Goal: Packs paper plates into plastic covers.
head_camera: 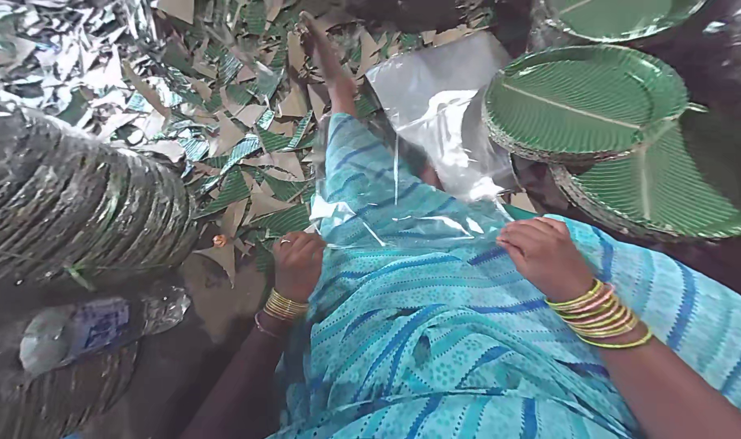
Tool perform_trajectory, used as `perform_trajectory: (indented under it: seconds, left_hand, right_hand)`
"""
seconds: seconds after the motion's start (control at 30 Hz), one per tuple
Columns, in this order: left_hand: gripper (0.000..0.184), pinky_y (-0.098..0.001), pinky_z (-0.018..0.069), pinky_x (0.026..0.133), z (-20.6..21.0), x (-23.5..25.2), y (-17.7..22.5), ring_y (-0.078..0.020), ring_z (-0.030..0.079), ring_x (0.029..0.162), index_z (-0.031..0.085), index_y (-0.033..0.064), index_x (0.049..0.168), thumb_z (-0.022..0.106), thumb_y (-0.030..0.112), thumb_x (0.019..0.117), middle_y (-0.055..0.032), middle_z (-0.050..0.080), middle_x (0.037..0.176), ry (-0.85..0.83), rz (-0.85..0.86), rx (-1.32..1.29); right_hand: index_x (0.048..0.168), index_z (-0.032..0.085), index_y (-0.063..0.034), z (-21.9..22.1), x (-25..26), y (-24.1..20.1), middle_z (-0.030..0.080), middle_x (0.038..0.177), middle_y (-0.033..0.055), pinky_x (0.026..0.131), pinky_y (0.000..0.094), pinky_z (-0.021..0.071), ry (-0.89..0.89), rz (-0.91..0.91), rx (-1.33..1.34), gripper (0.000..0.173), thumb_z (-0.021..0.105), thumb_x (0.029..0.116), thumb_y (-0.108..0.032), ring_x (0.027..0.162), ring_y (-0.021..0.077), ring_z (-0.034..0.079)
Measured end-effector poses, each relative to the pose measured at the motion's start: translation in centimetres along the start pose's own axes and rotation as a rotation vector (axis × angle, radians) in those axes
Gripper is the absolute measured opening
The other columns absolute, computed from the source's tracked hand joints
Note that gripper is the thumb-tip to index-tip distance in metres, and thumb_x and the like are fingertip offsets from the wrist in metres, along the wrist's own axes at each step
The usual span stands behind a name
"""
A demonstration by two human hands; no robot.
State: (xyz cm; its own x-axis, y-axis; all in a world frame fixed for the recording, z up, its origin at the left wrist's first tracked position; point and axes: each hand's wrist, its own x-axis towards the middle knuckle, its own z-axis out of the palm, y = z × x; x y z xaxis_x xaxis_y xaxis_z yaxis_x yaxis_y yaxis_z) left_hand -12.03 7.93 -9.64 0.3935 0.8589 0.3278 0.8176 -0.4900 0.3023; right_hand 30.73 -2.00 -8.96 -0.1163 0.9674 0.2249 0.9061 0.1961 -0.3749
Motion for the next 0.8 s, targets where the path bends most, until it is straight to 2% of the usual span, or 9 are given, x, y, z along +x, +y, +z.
perform_trajectory:
  seconds: [0.17,0.27,0.37,0.43,0.47,0.53,0.63,0.7,0.8]
  left_hand:
    - [0.022,-0.0664,0.0508,0.093,0.4,5.5,-3.1,-0.0501,0.069,0.104,0.074,-0.0070,0.103,0.058,0.006,0.0976,-0.0291,0.072,0.108,-0.095,-0.111,0.046]
    - [0.022,-0.0678,0.0454,0.101,0.2,11.1,-4.7,-0.0517,0.063,0.115,0.071,-0.0094,0.110,0.055,0.003,0.1006,-0.0319,0.068,0.118,-0.200,-0.214,0.019]
    - [0.032,-0.0689,0.0396,0.107,0.5,16.1,-4.8,-0.0514,0.053,0.131,0.066,-0.0054,0.128,0.055,-0.004,0.0979,-0.0309,0.055,0.142,-0.299,-0.286,0.054]
    - [0.057,-0.0744,0.0363,0.107,0.1,18.0,-3.1,-0.0558,0.040,0.140,0.050,-0.0017,0.148,0.060,-0.006,0.0915,-0.0304,0.028,0.163,-0.322,-0.330,0.091]
    - [0.065,-0.0760,0.0350,0.106,-0.4,18.3,-1.5,-0.0573,0.037,0.141,0.044,-0.0009,0.152,0.063,-0.004,0.0901,-0.0298,0.020,0.166,-0.312,-0.321,0.093]
    - [0.058,-0.0732,0.0374,0.106,-1.4,16.9,2.8,-0.0551,0.042,0.139,0.048,-0.0023,0.148,0.064,0.002,0.0925,-0.0286,0.027,0.164,-0.250,-0.216,0.051]
    - [0.035,-0.0604,0.0405,0.112,0.5,13.0,8.4,-0.0425,0.051,0.137,0.068,-0.0027,0.126,0.064,0.014,0.0962,-0.0232,0.055,0.147,-0.264,0.059,-0.158]
    - [0.044,-0.0602,0.0253,0.122,2.2,11.8,10.4,-0.0387,0.043,0.145,0.068,0.0002,0.131,0.059,0.033,0.1023,-0.0190,0.056,0.148,-0.571,0.055,-0.254]
    - [0.061,-0.0613,0.0035,0.126,4.4,11.2,10.7,-0.0359,0.028,0.154,0.059,0.0025,0.142,0.057,0.048,0.1015,-0.0181,0.046,0.158,-0.836,0.025,-0.254]
  right_hand:
    - [0.089,0.072,0.0019,-0.3,-0.2,-2.5,0.075,0.092,0.0187,0.101,0.0648,0.0470,-0.056,-0.117,0.008,0.016,0.057,0.0930,-0.002,0.096,0.0383,0.074]
    - [0.092,0.071,0.0008,0.7,0.3,-5.5,0.073,0.090,0.0172,0.099,0.0589,0.0509,-0.089,-0.274,0.084,0.012,0.059,0.0901,0.001,0.092,0.0357,0.073]
    - [0.093,0.071,-0.0012,2.3,1.6,-8.7,0.072,0.090,0.0160,0.083,0.0509,0.0584,-0.092,-0.362,0.145,0.009,0.064,0.0880,0.001,0.089,0.0348,0.073]
    - [0.096,0.071,0.0005,3.1,3.2,-10.7,0.071,0.091,0.0178,0.072,0.0478,0.0600,-0.098,-0.367,0.205,0.011,0.065,0.0879,0.003,0.087,0.0359,0.072]
    - [0.096,0.071,0.0010,3.5,3.9,-11.4,0.071,0.091,0.0182,0.068,0.0465,0.0601,-0.081,-0.360,0.232,0.011,0.065,0.0877,0.005,0.085,0.0356,0.072]
    - [0.095,0.072,0.0016,4.1,5.4,-12.8,0.072,0.091,0.0189,0.065,0.0456,0.0602,-0.041,-0.334,0.266,0.011,0.064,0.0879,0.005,0.084,0.0355,0.073]
    - [0.102,0.072,0.0013,3.7,6.7,-13.9,0.072,0.095,0.0196,0.072,0.0496,0.0604,-0.145,-0.298,0.382,0.014,0.062,0.0930,-0.001,0.089,0.0361,0.074]
    - [0.117,0.072,0.0010,1.2,6.9,-13.8,0.074,0.108,0.0194,0.087,0.0513,0.0577,-0.311,-0.331,0.599,0.024,0.063,0.0963,-0.006,0.101,0.0345,0.073]
    - [0.134,0.064,0.0040,-5.6,6.4,-12.9,0.071,0.126,0.0170,0.103,0.0341,0.0536,-0.415,-0.478,1.120,0.038,0.059,0.0979,-0.006,0.116,0.0200,0.069]
